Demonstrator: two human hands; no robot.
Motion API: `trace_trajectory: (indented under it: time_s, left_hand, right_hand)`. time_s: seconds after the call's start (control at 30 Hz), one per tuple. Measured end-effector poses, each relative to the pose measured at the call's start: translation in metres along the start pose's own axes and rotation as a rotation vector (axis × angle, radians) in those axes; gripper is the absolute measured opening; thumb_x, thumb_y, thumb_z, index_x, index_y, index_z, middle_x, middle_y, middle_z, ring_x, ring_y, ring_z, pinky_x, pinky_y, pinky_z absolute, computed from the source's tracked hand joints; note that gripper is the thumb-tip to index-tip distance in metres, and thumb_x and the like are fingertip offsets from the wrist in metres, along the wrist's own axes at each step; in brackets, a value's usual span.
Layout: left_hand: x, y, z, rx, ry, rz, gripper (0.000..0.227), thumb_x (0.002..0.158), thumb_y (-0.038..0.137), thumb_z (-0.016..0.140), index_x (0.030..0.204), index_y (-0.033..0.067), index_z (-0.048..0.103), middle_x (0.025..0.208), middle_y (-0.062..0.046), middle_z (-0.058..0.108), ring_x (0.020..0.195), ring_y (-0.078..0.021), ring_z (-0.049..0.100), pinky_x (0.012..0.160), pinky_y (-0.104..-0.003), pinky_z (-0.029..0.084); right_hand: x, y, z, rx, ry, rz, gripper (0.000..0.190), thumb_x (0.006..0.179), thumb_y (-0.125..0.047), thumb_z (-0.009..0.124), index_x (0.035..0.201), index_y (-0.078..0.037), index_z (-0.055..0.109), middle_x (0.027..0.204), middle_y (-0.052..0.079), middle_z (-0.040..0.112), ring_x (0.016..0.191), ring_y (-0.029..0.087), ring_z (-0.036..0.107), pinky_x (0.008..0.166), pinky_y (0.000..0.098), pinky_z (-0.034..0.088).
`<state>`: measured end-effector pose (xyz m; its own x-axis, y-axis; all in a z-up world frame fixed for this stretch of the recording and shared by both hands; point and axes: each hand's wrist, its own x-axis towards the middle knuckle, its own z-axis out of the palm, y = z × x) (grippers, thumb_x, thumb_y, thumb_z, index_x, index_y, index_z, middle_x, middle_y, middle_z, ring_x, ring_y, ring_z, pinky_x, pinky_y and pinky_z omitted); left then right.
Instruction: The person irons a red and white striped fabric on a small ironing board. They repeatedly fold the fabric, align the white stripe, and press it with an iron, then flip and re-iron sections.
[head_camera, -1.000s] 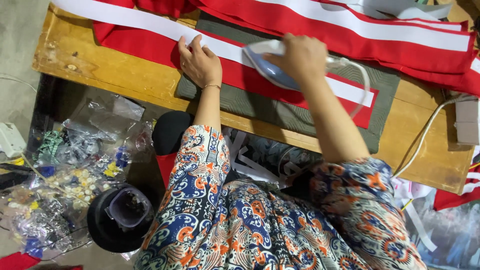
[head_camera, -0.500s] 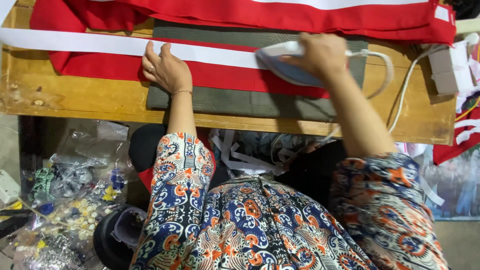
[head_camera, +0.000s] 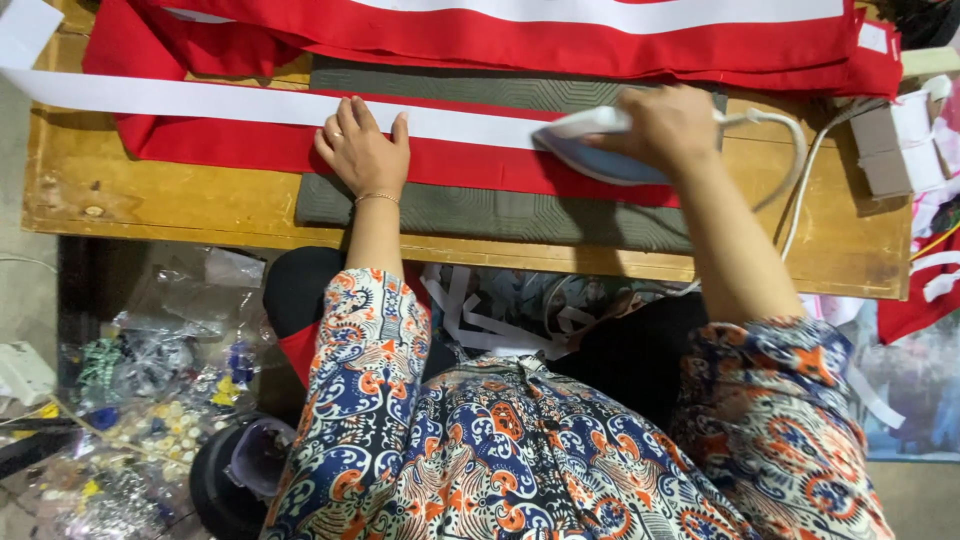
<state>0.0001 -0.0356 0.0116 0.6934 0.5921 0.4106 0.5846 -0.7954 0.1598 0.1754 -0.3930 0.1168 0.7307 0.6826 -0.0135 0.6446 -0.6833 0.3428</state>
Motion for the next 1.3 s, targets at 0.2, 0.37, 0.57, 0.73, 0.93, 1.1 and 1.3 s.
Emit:
trace_trajectory:
  time_s: [0.2,0.37,0.57,0.73,0.93,1.1,1.3]
  left_hand:
    - [-0.005,0.010,-0.013,-0.043,-0.269,-0.172,0.072,0.104,0.060,0.043,0.156,0.0093,0.043,0.163,-0.005,0.038,0.148,-0.0270,0.032,0.117,-0.069,0.017]
    - [-0.003,0.011,-0.020,-0.067,-0.285,-0.175,0.072,0.103,0.059,0.043,0.155,0.0091,0.045,0.163,-0.008,0.038,0.147,-0.0324,0.032,0.115,-0.071,0.014]
    - [-0.005,0.010,-0.016,-0.088,-0.267,-0.178,0.073,0.103,0.060,0.042,0.154,0.0083,0.046,0.163,-0.008,0.038,0.147,-0.0329,0.031,0.116,-0.071,0.010]
    - [-0.005,0.013,-0.016,-0.054,-0.228,-0.163,0.071,0.104,0.057,0.043,0.153,0.0061,0.048,0.160,-0.011,0.041,0.145,-0.0336,0.034,0.115,-0.070,0.014]
    - [-0.006,0.014,-0.012,-0.040,-0.192,-0.156,0.068,0.104,0.054,0.046,0.152,0.0049,0.048,0.159,-0.011,0.042,0.143,-0.0344,0.036,0.115,-0.068,0.019]
    - [-0.005,0.014,-0.011,-0.047,-0.193,-0.148,0.068,0.103,0.053,0.045,0.151,0.0059,0.050,0.159,-0.011,0.042,0.143,-0.0345,0.036,0.117,-0.066,0.017]
    - [-0.003,0.013,-0.013,-0.064,-0.222,-0.162,0.052,0.106,0.033,0.041,0.151,0.0095,0.051,0.158,-0.008,0.044,0.143,-0.0323,0.035,0.116,-0.068,0.015]
  right_hand:
    - [0.056,-0.087,-0.035,0.219,0.072,-0.041,0.073,0.084,-0.096,0.060,0.094,-0.025,0.074,0.069,0.003,0.073,0.061,0.030,0.071,0.050,0.0422,0.052]
    - [0.050,-0.082,-0.022,0.172,0.070,-0.096,0.080,0.084,-0.098,0.054,0.101,-0.022,0.073,0.073,0.002,0.074,0.061,0.029,0.071,0.045,0.0422,0.049]
    - [-0.009,0.021,0.011,0.125,-0.038,0.102,0.077,0.087,-0.098,0.055,0.092,-0.022,0.071,0.078,0.007,0.077,0.070,0.032,0.075,0.056,0.0439,0.054]
    - [-0.043,0.068,0.037,-0.029,-0.046,0.195,0.077,0.093,-0.099,0.050,0.095,-0.024,0.072,0.077,0.006,0.076,0.068,0.031,0.076,0.052,0.0417,0.056]
    - [-0.005,0.004,-0.020,0.136,-0.203,0.174,0.080,0.088,-0.096,0.053,0.096,-0.019,0.072,0.088,0.013,0.079,0.079,0.038,0.077,0.062,0.0473,0.056]
    - [0.041,-0.083,-0.041,0.287,-0.017,0.053,0.073,0.084,-0.095,0.061,0.088,-0.023,0.070,0.075,0.004,0.073,0.068,0.030,0.071,0.055,0.0431,0.051]
    - [0.056,-0.116,-0.045,0.328,0.131,-0.050,0.062,0.086,-0.081,0.070,0.094,-0.020,0.076,0.066,0.000,0.071,0.057,0.026,0.069,0.047,0.0404,0.050]
